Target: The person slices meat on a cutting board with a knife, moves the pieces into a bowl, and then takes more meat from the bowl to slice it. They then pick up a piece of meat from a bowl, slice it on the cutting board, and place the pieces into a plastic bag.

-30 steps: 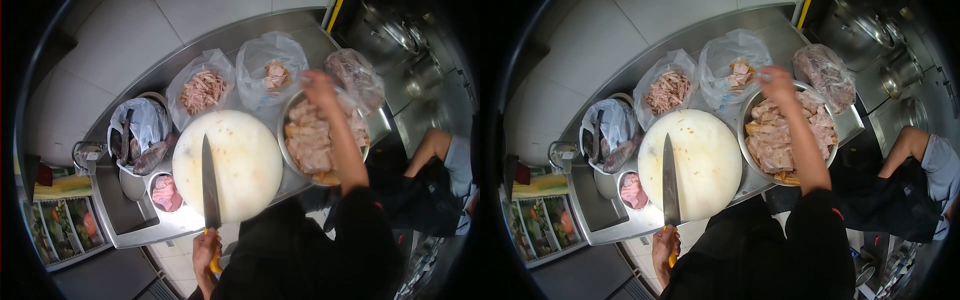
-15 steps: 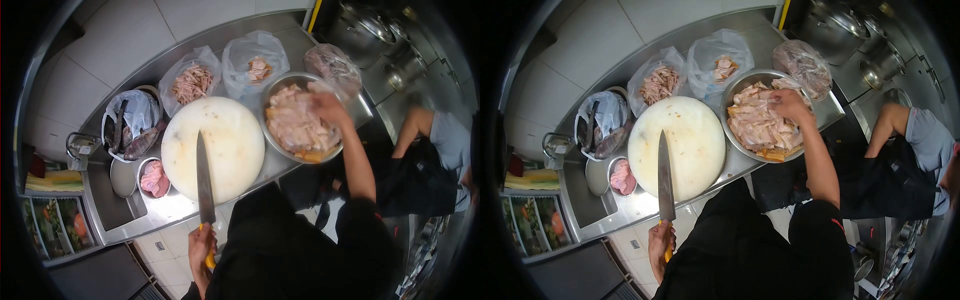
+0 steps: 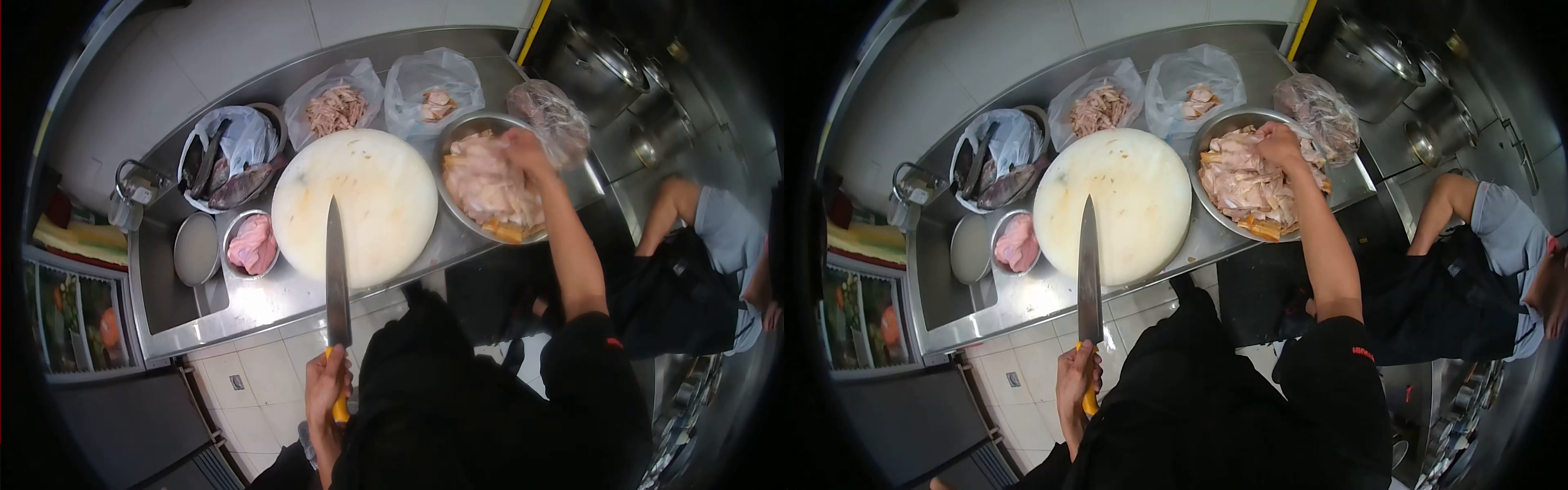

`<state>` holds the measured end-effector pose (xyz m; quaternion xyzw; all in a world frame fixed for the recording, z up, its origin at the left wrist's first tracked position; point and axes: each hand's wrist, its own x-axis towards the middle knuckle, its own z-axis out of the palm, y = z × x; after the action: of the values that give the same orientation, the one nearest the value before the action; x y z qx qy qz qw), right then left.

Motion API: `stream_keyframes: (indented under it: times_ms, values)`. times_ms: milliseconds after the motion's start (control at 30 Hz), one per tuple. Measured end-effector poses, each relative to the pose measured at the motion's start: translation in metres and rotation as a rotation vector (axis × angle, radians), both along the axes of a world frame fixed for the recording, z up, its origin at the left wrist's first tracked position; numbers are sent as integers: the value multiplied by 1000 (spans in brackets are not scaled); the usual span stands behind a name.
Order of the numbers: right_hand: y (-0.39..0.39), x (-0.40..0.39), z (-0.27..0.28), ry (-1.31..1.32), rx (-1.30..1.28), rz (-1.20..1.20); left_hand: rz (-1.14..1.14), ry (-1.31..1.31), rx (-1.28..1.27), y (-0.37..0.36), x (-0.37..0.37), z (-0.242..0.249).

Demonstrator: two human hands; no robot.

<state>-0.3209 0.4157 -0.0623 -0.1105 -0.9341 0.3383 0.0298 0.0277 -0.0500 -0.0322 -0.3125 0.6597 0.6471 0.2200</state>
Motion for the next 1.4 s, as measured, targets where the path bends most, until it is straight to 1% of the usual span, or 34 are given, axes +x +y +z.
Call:
stream_keyframes:
  times_ms: [33,133,167,267,367,400,467,567,667,733,800,900,1000,1033,1133,1233,1333,1400]
  values:
    - [3,-2,0,-5,-179,-10,1,4,2,0,2,-1]
    - [5,6,12,61,-331,-111,5,23,8,-2,8,-4]
    - [14,-1,1,84,-358,-102,6,32,12,-2,9,-6]
    - [0,18,32,22,-389,-168,-4,31,30,-3,10,-7]
    - [5,18,25,52,-446,-137,-19,41,46,-5,10,-10]
    - [1,21,29,17,-486,-131,-23,47,51,-5,10,-11]
    - [-16,31,41,-55,-566,-113,-31,42,28,-5,9,-11]
    - [-60,36,39,-79,-732,-46,-13,17,-19,-2,6,-14]
    - [-121,52,18,331,-628,230,35,-12,-79,7,3,-8]
    - [-158,71,3,415,-505,341,56,-26,-127,11,0,-1]
    - [-192,98,-13,280,-117,340,65,-25,-148,10,2,-9]
    - [-200,124,-37,296,-61,628,54,-32,-171,10,4,-13]
    - [-188,122,-44,276,-140,617,72,-77,-182,13,8,-7]
    - [-184,115,-50,260,-110,626,94,-92,-168,15,8,-5]
    - [-177,96,-53,327,-28,744,132,-137,-102,22,6,-1]
    - [-188,81,-46,238,133,834,143,-189,-49,23,3,-1]
    - [-197,67,-57,176,-15,926,124,-229,-36,19,1,-1]
    - [-205,70,-67,228,-114,891,116,-237,-46,16,0,2]
